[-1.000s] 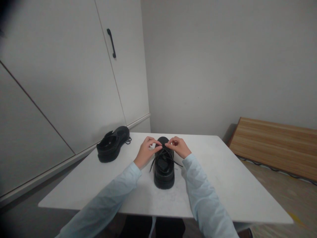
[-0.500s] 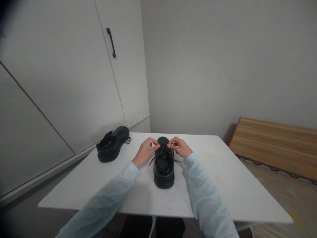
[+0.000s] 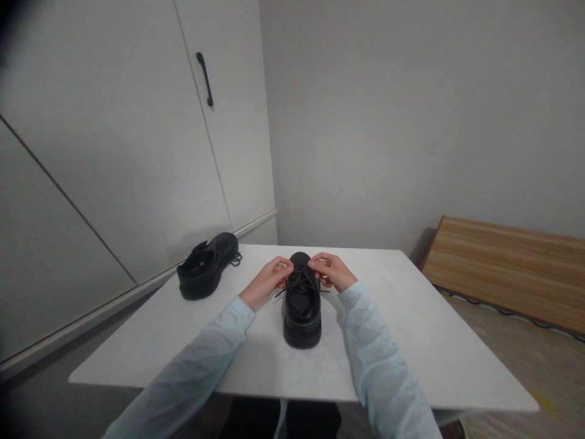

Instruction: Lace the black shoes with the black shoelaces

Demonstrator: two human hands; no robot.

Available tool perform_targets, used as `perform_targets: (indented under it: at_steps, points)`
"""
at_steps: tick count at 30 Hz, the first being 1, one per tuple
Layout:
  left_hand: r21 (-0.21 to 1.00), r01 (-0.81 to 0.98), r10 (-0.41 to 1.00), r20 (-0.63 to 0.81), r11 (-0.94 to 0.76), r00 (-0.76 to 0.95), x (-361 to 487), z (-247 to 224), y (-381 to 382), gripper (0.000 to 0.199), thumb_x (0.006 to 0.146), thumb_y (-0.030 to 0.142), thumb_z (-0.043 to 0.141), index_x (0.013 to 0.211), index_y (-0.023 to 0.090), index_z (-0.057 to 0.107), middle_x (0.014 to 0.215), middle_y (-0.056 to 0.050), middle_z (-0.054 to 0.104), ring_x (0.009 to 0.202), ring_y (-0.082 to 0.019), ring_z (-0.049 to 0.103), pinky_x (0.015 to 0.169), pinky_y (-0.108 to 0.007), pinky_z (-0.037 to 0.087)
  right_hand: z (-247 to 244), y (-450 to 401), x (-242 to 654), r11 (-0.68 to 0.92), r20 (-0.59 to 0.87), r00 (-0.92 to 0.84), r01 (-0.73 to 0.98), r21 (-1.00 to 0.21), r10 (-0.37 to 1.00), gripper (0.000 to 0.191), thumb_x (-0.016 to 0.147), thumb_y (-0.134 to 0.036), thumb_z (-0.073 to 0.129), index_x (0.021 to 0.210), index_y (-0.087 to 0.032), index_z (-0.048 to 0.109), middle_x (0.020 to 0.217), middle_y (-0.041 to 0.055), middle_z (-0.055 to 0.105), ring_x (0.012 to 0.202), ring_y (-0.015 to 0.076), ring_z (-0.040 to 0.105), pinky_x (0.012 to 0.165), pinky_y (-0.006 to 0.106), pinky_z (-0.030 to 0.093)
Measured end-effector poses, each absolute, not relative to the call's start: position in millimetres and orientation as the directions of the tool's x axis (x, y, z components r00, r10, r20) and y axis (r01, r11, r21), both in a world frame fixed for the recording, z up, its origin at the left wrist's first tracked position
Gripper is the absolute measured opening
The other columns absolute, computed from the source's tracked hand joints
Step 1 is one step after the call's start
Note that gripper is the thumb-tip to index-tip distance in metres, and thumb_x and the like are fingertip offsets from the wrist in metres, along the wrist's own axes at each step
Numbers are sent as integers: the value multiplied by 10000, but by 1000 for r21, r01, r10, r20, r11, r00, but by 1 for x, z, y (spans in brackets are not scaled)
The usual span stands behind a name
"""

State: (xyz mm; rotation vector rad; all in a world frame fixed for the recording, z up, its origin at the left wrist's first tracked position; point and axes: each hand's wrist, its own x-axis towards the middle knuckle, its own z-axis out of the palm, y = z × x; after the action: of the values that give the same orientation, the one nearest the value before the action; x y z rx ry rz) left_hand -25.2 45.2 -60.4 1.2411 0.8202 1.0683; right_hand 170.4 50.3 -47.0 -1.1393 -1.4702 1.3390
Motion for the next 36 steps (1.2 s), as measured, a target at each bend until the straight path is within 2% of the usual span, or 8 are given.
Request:
perform_targets:
  at_steps: [4,7,11,15,19,25,31,36]
  points:
    - [987,-12,934,158,-163,321,-23,-70,50,274,690,391,672,746,154,548,580,30,510,494,-70,430,464,-182,293,-51,52,167,80,7,-251,282,-956,968,403,593,-510,712,677,-166,520,410,-78,475,302,41,372,295,153,264]
    - [963,70,924,226,-259,308,-23,-75,52,287,681,409,676,724,152,555,599,19,529,549,-93,463,523,-196,316,-53,54,166,96,2,-270,336,-937,963,433,602,-542,692,578,-170,471,381,-74,455,297,37,350,294,157,254]
    - [938,139,917,265,-316,299,-23,-75,51,267,715,415,637,710,166,542,594,28,511,571,-108,459,562,-208,318,-52,54,166,99,-9,-301,341,-935,954,448,625,-560,659,534,-172,455,370,-74,431,300,38,336,303,164,230]
    - [862,263,892,369,-433,260,-22,-70,47,164,770,322,582,697,182,541,653,19,503,612,-119,442,593,-217,319,-49,53,167,128,32,-293,316,-940,956,409,637,-504,662,512,-167,467,357,-85,370,319,39,334,330,167,231]
    - [808,321,869,457,-495,190,-23,-66,47,103,745,228,607,667,188,553,733,-3,479,674,-138,435,652,-236,333,-52,55,169,124,63,-273,211,-970,960,371,612,-428,682,486,-157,462,497,-52,460,374,34,361,338,169,237]
    - [805,345,876,436,-483,207,-33,-63,51,124,752,198,594,645,187,531,721,5,467,630,-129,427,660,-246,332,-52,57,176,107,47,-257,226,-968,965,289,594,-304,644,435,-135,473,654,-13,537,401,20,388,337,162,286]
    - [778,428,888,395,-460,238,-46,-59,57,144,712,143,609,607,182,518,699,0,484,644,-131,441,649,-241,336,-49,56,180,113,35,-222,347,-931,974,160,548,-199,560,415,-141,494,634,6,550,434,53,444,344,170,332]
    - [761,478,889,294,-440,350,-52,-58,61,152,736,160,569,614,177,479,665,21,494,642,-116,466,621,-221,356,-48,55,180,74,-20,-218,412,-908,976,171,531,-194,556,401,-143,457,654,16,578,459,61,468,360,174,361]
